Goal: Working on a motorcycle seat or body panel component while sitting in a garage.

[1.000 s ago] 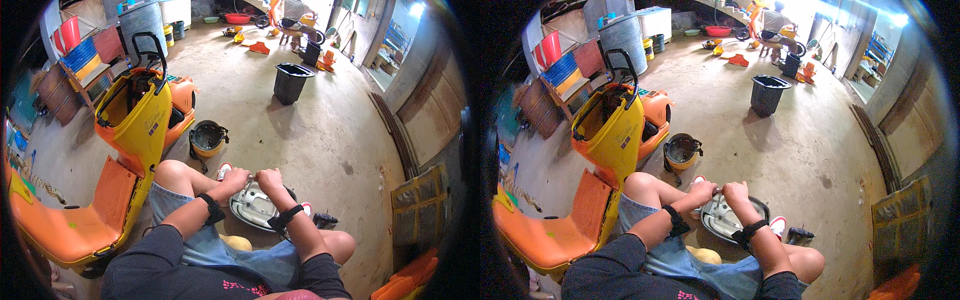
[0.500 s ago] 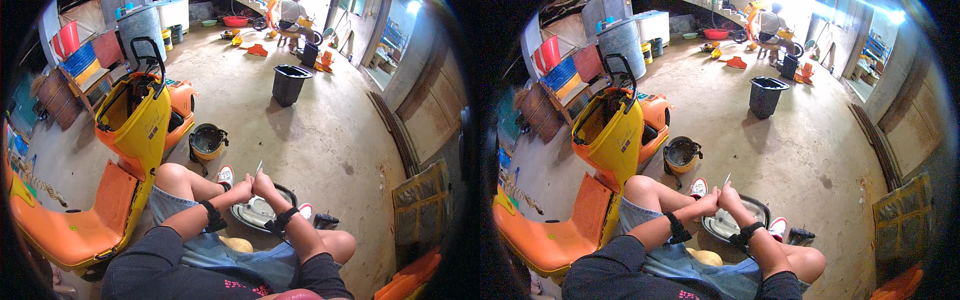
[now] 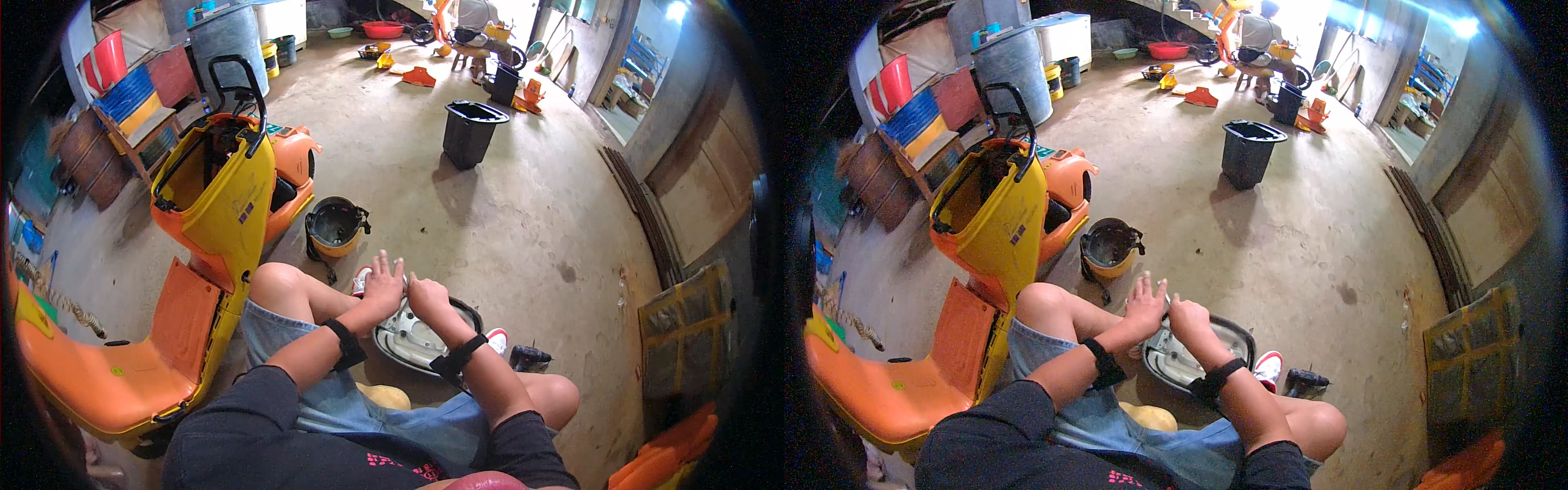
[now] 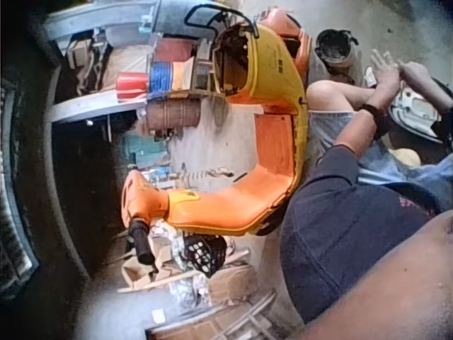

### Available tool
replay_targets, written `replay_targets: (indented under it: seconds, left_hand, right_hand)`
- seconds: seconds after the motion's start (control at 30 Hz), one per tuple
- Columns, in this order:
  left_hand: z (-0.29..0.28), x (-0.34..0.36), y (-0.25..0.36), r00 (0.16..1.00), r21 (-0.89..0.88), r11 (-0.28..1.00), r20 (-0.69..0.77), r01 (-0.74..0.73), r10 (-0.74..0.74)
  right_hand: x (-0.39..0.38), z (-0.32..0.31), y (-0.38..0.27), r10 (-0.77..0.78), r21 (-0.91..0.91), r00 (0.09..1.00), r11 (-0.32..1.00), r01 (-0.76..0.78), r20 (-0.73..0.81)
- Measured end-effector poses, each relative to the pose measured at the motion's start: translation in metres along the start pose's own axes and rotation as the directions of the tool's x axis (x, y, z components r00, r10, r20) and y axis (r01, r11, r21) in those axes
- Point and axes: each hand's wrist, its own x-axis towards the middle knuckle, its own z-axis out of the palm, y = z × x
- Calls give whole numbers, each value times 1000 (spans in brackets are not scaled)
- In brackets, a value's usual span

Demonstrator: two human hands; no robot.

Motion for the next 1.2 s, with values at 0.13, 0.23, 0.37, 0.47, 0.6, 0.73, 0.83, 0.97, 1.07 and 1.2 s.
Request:
replay_targets:
  seconds: [0.13, 0.23, 0.37, 0.47, 0.6, 0.73, 0.83, 0.97, 1.07, 1.2]
  left_hand:
    - [3, 3, -4, 866, -403, 861, 494, 311, -82]
    - [-2, 9, -13, 586, -631, 556, 757, 541, 290]
    - [-8, 5, -9, 525, -609, 159, 767, 777, 370]
    - [-10, 3, -5, 598, -648, 397, 759, 650, 258]
    - [-13, 7, -9, 650, -438, 833, 749, 339, 129]
    - [-22, 12, -17, 675, -295, 925, 735, 238, 61]
    - [-27, 12, -24, 743, -239, 955, 669, 178, 29]
    - [-21, 9, -24, 803, -113, 993, 595, 41, 34]
    - [-11, 4, -17, 970, 70, 983, 164, 171, -181]
    - [-1, 2, -14, 846, -68, 905, 392, 419, -362]
  right_hand:
    - [4, 3, -7, 211, 210, 974, 959, -190, -80]
    - [4, 3, -7, 233, 225, 970, 951, -213, -64]
    - [5, 2, -2, 213, 221, 974, 956, -192, -79]
    - [8, 2, 0, 189, 259, 976, 953, -156, -107]
    - [6, 3, 1, 158, 121, 977, 983, -141, -147]
    - [-2, -1, 8, -323, -390, 759, 916, 99, -565]
    - [-3, -7, 4, -272, -304, 801, 945, 119, -534]
    - [2, -12, -5, -24, -164, 997, 986, 12, -72]
    - [4, -9, -10, 65, -36, 992, 997, -61, 110]
    - [5, -2, -14, 161, 62, 987, 985, -161, 10]
